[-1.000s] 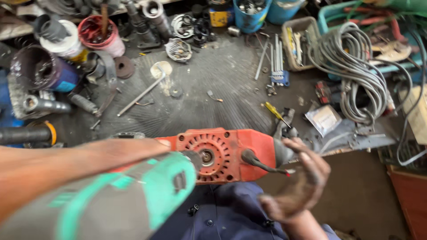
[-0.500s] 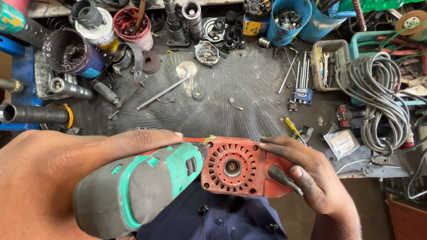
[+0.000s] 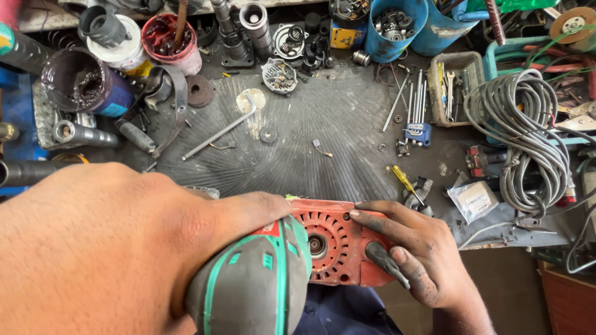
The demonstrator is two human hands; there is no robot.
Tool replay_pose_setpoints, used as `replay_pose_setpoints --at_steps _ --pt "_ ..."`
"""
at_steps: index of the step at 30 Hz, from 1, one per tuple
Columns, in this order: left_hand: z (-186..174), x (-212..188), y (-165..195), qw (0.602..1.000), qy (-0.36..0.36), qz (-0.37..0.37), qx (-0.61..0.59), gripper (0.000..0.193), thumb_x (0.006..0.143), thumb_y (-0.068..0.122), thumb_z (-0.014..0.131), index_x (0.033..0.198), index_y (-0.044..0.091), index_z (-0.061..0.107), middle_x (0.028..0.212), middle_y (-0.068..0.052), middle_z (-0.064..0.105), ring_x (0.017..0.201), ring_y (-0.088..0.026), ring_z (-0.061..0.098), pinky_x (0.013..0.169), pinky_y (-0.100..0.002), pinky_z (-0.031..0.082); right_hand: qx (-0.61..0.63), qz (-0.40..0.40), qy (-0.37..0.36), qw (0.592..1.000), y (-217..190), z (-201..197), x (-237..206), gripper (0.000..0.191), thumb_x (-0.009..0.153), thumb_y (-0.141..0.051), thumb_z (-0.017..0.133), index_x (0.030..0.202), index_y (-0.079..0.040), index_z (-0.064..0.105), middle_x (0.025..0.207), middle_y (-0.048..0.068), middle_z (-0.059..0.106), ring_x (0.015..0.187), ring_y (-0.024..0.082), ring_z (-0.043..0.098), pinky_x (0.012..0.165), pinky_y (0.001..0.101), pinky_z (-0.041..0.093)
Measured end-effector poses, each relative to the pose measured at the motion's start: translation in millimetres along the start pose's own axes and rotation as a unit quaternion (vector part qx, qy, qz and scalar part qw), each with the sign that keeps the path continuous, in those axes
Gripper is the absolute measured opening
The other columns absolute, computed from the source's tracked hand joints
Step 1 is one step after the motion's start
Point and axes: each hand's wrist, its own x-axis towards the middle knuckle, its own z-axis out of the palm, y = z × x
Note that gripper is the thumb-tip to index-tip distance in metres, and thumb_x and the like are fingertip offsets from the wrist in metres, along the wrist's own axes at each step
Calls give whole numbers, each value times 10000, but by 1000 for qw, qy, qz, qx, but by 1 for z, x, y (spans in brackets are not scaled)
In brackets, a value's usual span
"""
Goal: The person works on a red demolition hammer at a cluttered workbench. They pick up a cordless drill, use a wrench on the tool's housing, reposition the demolition hammer repeatedly, plug in its power cord, and press its switch while holding the handles, appearing to test or repair the machine.
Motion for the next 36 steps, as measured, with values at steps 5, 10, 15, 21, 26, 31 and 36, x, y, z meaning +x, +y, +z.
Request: replay_pose_setpoints --at_steps 5,10,15,21,26,31,36 --pt "11 1 -6 999 38 -32 -10 926 616 721 767 1439 796 350 805 132 809 757 -178 803 712 -378 626 11 1 6 1000 -2 -5 4 590 969 -422 396 1314 -33 674 1285 175 712 1072 354 743 888 389 581" --pt "26 3 -12 969 199 143 -39 927 658 715 733 1481 618 318 917 114 786 778 -179 767 683 -360 575 33 179 45 982 -10 -4 10 487 826 -293 698 1253 -59 707 1061 110 809 922 273 795 806 354 587" --pt "32 16 -8 920 248 276 -126 909 681 682 730 1498 556 352 955 90 791 773 -192 765 660 -365 574 18 240 40 970 -14 -1 22 471 662 -314 873 1067 -88 789 929 81 807 810 224 787 742 323 600" --pt "36 26 -8 896 279 317 -139 892 708 642 726 1520 481 393 1001 60 796 768 -209 763 632 -370 573 21 146 31 989 -10 1 32 213 839 -222 767 1005 -93 799 930 44 781 808 207 780 724 314 592" --pt "36 27 -8 888 286 328 -147 880 731 609 722 1537 418 426 1038 35 801 763 -222 761 609 -374 572 51 85 10 995 -4 -4 30 188 906 -152 695 1056 -67 770 993 46 753 873 217 758 753 322 586" --pt "37 26 -8 880 296 337 -154 870 754 576 719 1555 356 460 1076 11 805 759 -235 760 586 -378 571 42 88 7 995 -3 -3 30 194 912 -144 681 1067 -70 772 1004 43 756 881 221 756 755 327 580" --pt "30 26 -5 877 301 345 -147 863 776 543 715 1572 294 494 1114 -14 809 754 -249 758 563 -382 570 48 98 7 994 -5 -2 30 190 909 -149 683 1056 -72 777 996 43 756 876 221 759 751 324 583"
